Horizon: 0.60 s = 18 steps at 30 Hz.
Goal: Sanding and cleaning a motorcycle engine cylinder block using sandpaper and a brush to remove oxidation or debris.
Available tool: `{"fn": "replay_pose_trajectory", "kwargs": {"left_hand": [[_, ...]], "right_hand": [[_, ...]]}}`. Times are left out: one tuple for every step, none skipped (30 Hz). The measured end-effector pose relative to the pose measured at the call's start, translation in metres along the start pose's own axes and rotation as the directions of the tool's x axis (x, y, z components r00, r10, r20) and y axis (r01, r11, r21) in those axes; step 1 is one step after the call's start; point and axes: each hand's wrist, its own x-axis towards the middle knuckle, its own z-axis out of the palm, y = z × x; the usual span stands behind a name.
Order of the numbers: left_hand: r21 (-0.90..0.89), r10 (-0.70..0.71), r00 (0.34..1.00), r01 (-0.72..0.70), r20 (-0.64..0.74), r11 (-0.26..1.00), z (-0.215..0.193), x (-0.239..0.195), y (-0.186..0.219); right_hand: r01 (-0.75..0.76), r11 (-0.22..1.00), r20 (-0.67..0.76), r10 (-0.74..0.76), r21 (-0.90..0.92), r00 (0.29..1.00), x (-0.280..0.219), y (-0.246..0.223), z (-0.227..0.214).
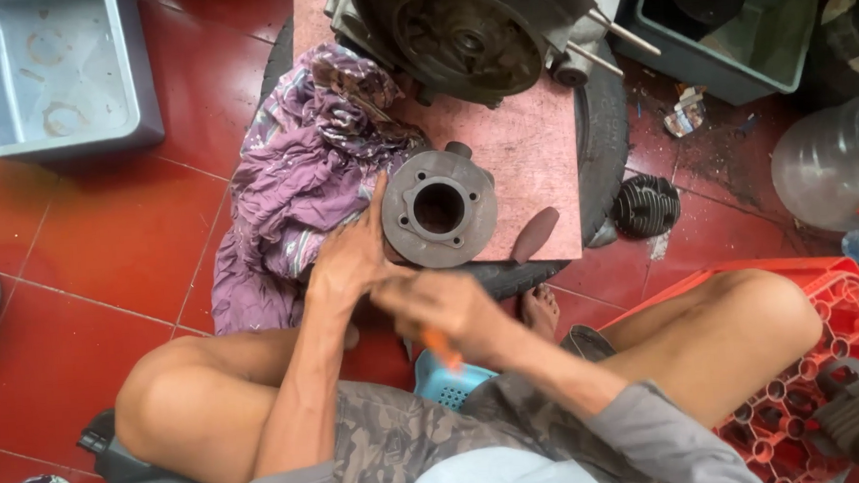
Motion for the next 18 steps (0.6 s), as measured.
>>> {"fn": "replay_pose_trajectory", "kwargs": {"left_hand": [[0.0,0.001,1.0,-0.001,0.005,1.0,-0.002,-0.003,0.001],[-0.028,0.046,0.999,-0.046,-0.019,0.999,-0.005,-0.005,0.002],[-0.054,0.09,0.995,-0.093,-0.044,0.994,-0.008,-0.007,0.004],[-0.058,0.088,0.995,-0.091,-0.05,0.994,-0.001,-0.004,-0.002],[-0.045,0.096,0.993,-0.099,-0.062,0.994,0.007,-0.002,-0.008],[-0.027,0.108,0.991,-0.111,-0.075,0.993,0.013,0.003,-0.013],[-0.028,0.111,0.991,-0.113,-0.081,0.993,0.003,0.001,-0.005],[-0.06,0.088,0.994,-0.092,-0.061,0.994,-0.004,-0.004,0.002],[-0.093,0.067,0.997,-0.07,-0.04,0.993,-0.011,-0.01,0.008],[-0.09,0.062,0.997,-0.066,-0.043,0.994,-0.018,-0.015,0.016],[-0.105,0.007,0.999,-0.012,-0.043,0.994,-0.024,-0.021,0.023],[-0.125,-0.047,0.998,0.042,-0.042,0.991,-0.029,-0.026,0.031],[-0.127,-0.052,0.998,0.046,-0.044,0.991,-0.033,-0.031,0.035],[-0.167,-0.011,0.999,0.004,-0.043,0.986,-0.039,-0.034,0.039],[-0.207,0.03,0.999,-0.039,-0.044,0.978,-0.045,-0.036,0.043],[-0.21,0.029,0.998,-0.038,-0.047,0.977,-0.042,-0.036,0.039],[-0.196,0.032,0.997,-0.044,-0.063,0.98,-0.04,-0.035,0.036],[-0.182,0.041,0.996,-0.055,-0.078,0.982,-0.038,-0.033,0.034]], "right_hand": [[-0.005,1.0,-0.001,0.005,0.0,1.0,0.009,0.006,-0.01],[-0.026,0.991,-0.051,0.02,-0.132,0.999,0.019,0.014,-0.022],[-0.053,0.964,-0.103,0.027,-0.26,0.994,0.03,0.021,-0.033],[-0.047,0.965,-0.098,0.022,-0.259,0.995,0.03,0.022,-0.028],[0.017,0.95,-0.012,-0.022,-0.311,1.0,0.03,0.022,-0.024],[0.085,0.929,0.072,-0.063,-0.36,0.995,0.03,0.024,-0.02],[0.091,0.927,0.074,-0.069,-0.363,0.995,0.037,0.021,-0.021],[-0.008,0.985,0.178,0.039,-0.172,0.983,0.042,0.017,-0.02],[-0.132,0.991,0.299,0.123,0.012,0.946,0.047,0.012,-0.019],[-0.128,0.992,0.297,0.117,0.017,0.948,0.056,0.022,-0.019],[-0.201,0.978,0.215,0.185,0.053,0.959,0.065,0.031,-0.018],[-0.27,0.958,0.139,0.256,0.093,0.957,0.074,0.04,-0.018],[-0.268,0.959,0.142,0.253,0.097,0.957,0.075,0.062,-0.019],[-0.225,0.971,0.047,0.229,-0.088,0.972,0.077,0.086,-0.02],[-0.19,0.943,-0.042,0.186,-0.272,0.982,0.079,0.109,-0.021],[-0.187,0.944,-0.039,0.183,-0.271,0.982,0.082,0.11,-0.029],[-0.249,0.888,-0.07,0.241,-0.386,0.968,0.086,0.112,-0.037],[-0.309,0.811,-0.11,0.294,-0.497,0.949,0.089,0.114,-0.048]]}}
